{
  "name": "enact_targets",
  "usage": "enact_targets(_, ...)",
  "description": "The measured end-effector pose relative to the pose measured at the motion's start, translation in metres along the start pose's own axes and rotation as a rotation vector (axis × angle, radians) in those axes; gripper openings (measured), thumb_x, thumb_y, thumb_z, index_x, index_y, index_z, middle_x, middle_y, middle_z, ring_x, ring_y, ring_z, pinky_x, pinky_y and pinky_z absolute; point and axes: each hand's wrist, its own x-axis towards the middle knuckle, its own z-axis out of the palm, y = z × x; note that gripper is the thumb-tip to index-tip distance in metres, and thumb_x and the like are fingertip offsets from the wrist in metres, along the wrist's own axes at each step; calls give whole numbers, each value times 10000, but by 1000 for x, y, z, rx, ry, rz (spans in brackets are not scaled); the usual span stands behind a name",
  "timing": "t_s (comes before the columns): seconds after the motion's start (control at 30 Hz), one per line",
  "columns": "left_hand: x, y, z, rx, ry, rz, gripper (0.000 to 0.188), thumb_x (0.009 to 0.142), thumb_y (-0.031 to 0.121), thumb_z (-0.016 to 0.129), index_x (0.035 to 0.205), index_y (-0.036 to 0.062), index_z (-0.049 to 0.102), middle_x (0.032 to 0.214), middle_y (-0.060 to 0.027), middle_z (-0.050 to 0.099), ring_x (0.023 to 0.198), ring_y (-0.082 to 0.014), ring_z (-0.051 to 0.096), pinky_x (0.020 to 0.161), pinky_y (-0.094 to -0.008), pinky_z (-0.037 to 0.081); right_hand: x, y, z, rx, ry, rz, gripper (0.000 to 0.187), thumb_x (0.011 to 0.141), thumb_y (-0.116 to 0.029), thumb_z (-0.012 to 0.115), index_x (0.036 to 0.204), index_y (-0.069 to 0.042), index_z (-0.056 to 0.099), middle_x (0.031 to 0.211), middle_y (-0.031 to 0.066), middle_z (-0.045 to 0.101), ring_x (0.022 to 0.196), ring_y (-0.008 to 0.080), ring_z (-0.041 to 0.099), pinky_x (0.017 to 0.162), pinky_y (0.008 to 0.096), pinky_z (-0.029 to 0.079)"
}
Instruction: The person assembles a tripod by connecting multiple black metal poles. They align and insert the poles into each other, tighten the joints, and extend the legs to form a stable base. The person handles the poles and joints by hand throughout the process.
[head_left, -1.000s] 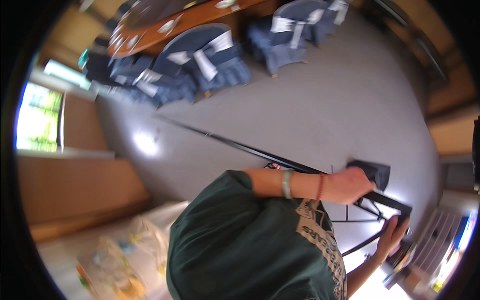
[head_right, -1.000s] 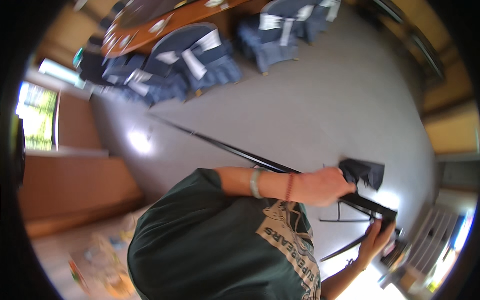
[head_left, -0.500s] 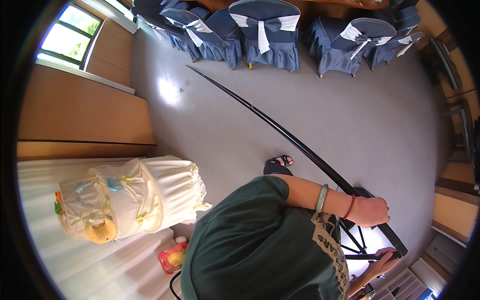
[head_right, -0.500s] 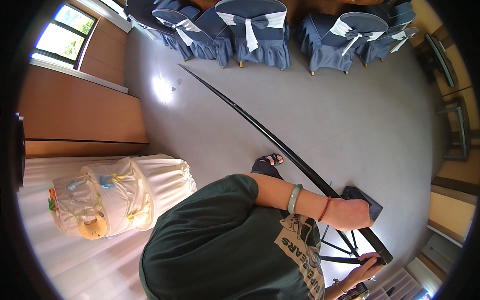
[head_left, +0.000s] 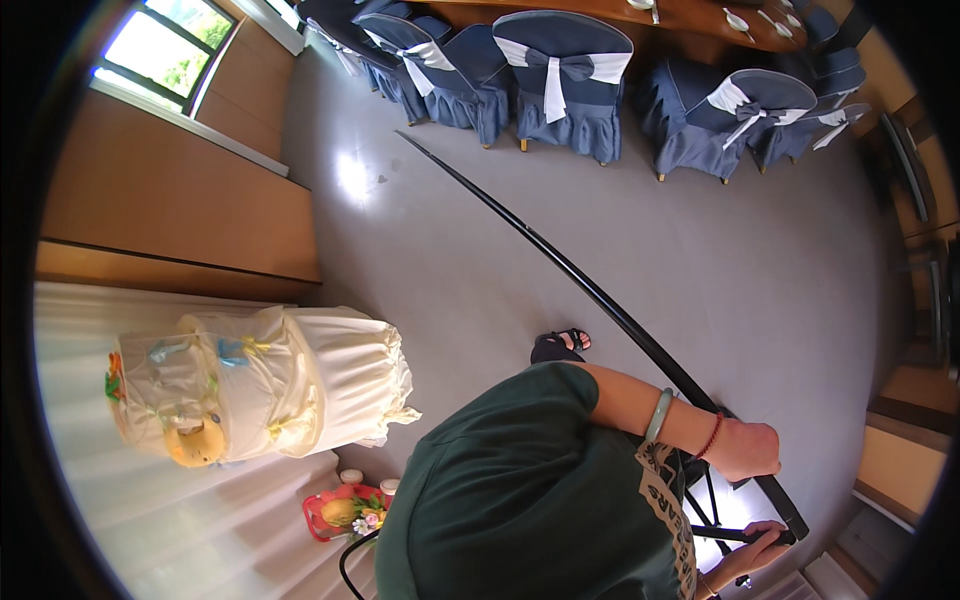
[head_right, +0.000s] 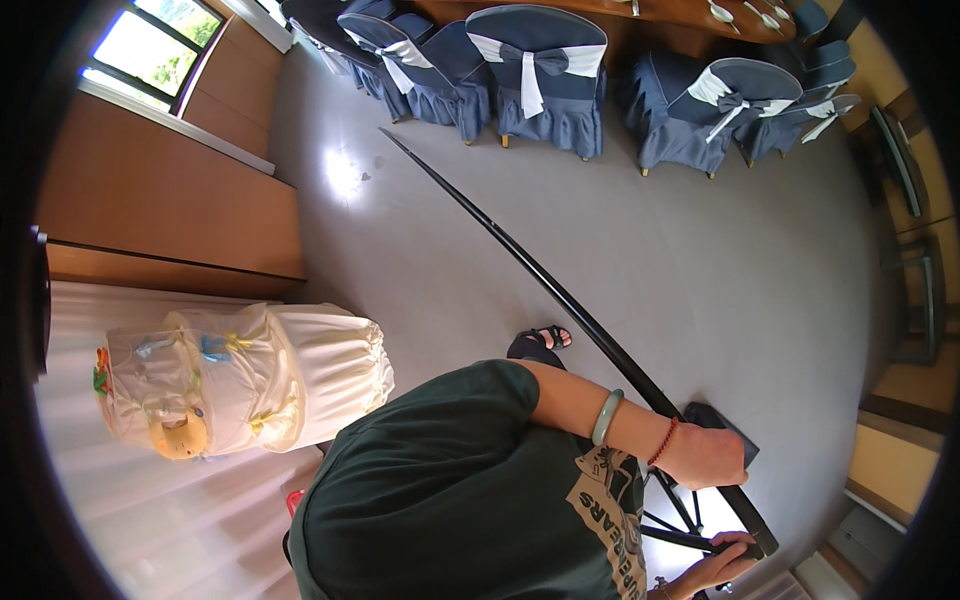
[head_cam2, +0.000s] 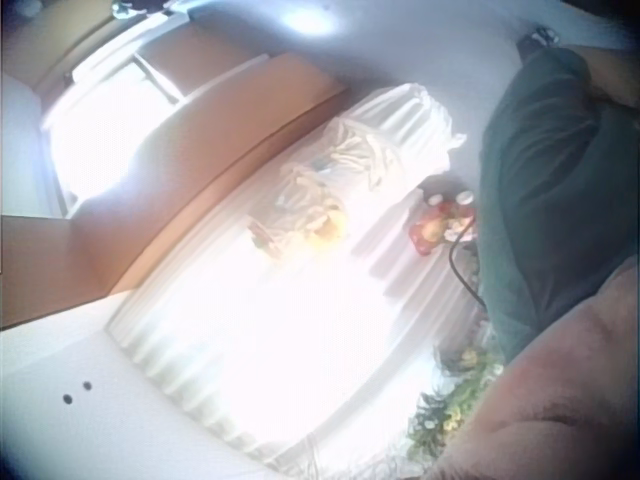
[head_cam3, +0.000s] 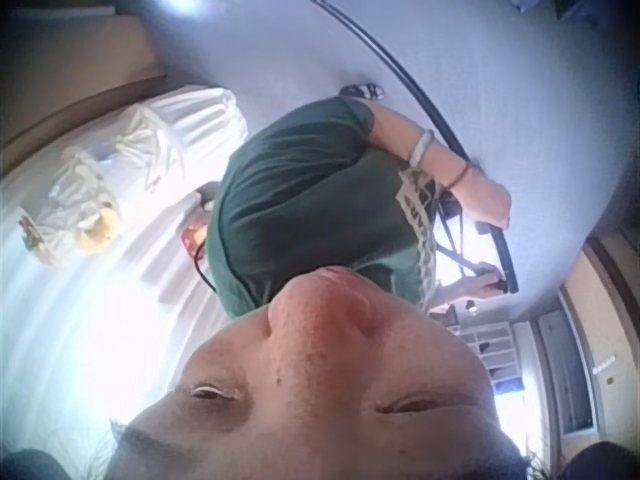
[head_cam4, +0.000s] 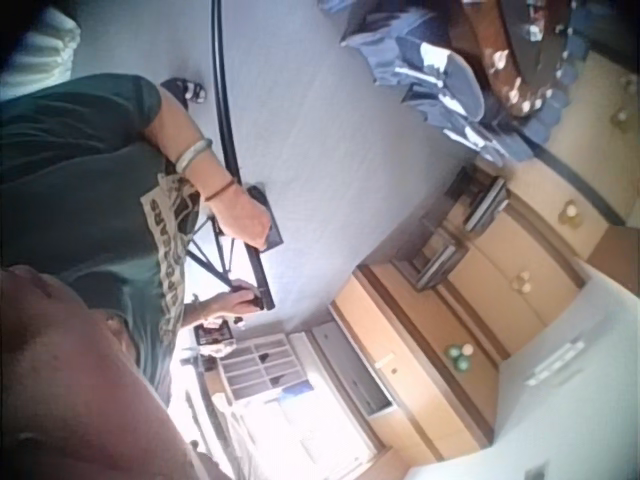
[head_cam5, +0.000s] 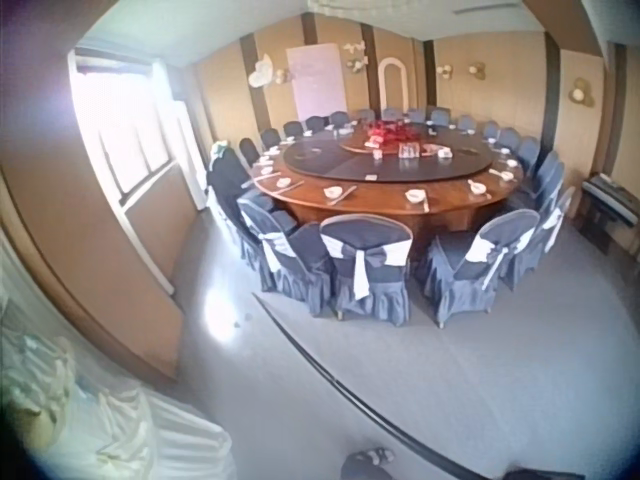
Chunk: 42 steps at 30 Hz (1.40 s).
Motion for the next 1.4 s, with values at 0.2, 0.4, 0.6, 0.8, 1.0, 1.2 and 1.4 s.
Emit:
enact_targets(0.2,8,-3,7,15,29,38,151,655,63,639,770,-14,579,593,-132,579,623,-322,616,565,-381,496,1,-18,12,-12,62,-1,242,981,-204,372,791,-54,352,619,20,397,546,107,385,534,256,336)
enact_targets(0.4,19,8,-14,41,116,55,105,690,64,626,746,-10,577,586,-109,594,615,-286,626,566,-351,499,6,-25,23,81,109,30,393,974,-270,400,1135,73,508,573,-1,376,481,76,332,489,240,266)
enact_targets(0.6,39,18,7,108,130,-9,94,710,139,644,746,60,608,587,-49,600,591,-245,626,544,-338,486,12,-41,37,235,124,-68,577,975,-420,352,1238,82,463,723,26,532,475,59,302,517,201,258)
enact_targets(0.8,3,14,-4,-116,260,-25,261,745,237,657,783,26,507,608,-62,560,639,-247,574,578,-357,449,53,10,29,60,269,-292,402,944,-263,503,1217,32,513,1108,86,555,716,78,412,573,218,367)
enact_targets(1.0,-142,-60,-69,-210,736,-598,384,806,310,660,946,-9,499,550,-55,513,514,-206,507,514,-356,433,62,-17,-26,970,229,93,195,790,-116,615,972,-54,581,948,83,615,884,212,577,670,321,467)
enact_targets(1.2,-362,-209,30,-625,1381,-1885,607,791,535,621,966,-33,500,630,-87,530,521,-158,512,480,-317,404,87,62,-155,887,113,8,201,793,-123,634,970,-51,573,963,102,605,826,200,572,750,340,474)
enact_targets(1.4,-376,-222,53,-1744,1634,-1287,488,801,572,572,793,84,548,615,-4,434,550,-120,466,475,-258,322,113,41,-202,970,-88,-281,93,876,-93,520,954,-55,555,844,66,576,719,171,553,621,270,495)
